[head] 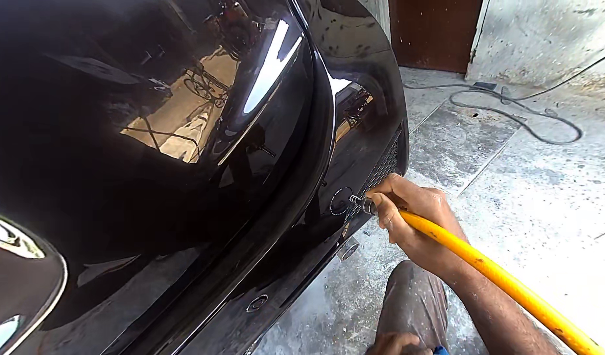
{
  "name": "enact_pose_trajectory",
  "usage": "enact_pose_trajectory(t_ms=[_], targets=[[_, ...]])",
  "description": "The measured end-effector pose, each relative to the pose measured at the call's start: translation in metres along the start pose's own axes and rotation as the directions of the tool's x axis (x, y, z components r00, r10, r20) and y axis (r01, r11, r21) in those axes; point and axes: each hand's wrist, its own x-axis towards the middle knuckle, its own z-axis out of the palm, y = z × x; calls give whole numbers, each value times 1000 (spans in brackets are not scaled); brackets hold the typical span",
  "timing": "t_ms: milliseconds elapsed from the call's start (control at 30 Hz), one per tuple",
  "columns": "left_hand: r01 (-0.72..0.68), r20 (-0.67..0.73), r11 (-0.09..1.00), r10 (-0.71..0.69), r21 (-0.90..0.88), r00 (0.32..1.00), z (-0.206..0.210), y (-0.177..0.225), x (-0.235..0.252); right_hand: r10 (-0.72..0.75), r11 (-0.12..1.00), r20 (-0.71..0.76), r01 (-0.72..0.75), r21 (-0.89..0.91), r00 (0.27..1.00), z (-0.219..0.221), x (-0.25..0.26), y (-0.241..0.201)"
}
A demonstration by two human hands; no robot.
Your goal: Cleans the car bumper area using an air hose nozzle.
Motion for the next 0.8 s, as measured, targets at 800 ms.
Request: enact_pose_trajectory(t_ms=[800], targets=[[367,-595,490,477,791,647,-188,21,96,-66,982,-22,61,-179,998,-2,-2,1]])
